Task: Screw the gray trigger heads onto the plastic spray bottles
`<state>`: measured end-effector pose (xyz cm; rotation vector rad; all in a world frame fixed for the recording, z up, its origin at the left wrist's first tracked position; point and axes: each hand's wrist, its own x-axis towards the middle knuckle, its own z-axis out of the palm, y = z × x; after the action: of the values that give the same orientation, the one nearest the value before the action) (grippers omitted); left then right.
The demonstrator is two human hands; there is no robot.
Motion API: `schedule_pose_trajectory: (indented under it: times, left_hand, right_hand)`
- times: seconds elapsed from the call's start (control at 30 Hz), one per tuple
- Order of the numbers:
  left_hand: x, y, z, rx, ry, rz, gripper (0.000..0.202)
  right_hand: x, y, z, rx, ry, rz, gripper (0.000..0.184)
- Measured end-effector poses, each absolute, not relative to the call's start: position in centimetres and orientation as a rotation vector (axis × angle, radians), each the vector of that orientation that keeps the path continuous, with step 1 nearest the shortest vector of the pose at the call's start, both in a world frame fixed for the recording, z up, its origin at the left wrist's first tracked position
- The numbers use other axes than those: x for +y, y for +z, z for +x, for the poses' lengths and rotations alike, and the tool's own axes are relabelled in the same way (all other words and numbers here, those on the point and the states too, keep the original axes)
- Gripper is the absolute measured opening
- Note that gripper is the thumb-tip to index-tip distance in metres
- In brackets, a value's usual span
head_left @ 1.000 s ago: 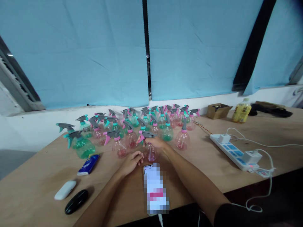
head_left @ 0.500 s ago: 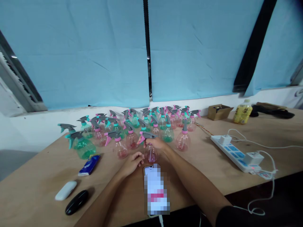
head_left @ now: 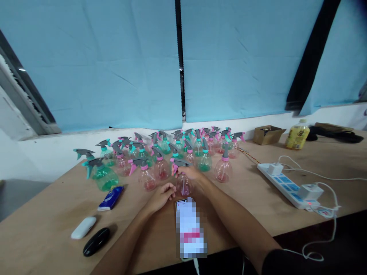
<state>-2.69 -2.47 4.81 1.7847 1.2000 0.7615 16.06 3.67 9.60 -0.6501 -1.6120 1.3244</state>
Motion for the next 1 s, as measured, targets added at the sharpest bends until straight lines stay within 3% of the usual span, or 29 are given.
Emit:
schedule_pose_trajectory:
  times: [0.4, 0.8, 1.0]
  left_hand:
    - [-2.5, 5.0, -2.7, 1.212, 0.792, 1.735, 0.035]
    - [-3.2, 5.6, -2.5, 1.095, 0.852, 1.689, 0.035]
    - [-4.5, 6.2, -1.8, 0.962, 0.860, 1.749, 0.032]
  right_hand:
    - [3.9, 7.6, 15.4, -1.545, 1.112, -0.544, 0.023]
    - [2.3, 7.1, 13.8, -1.341, 0.356, -0.688, 0.023]
    - [2.1, 7.9, 13.1, -1.457, 0.427, -0.663, 0.027]
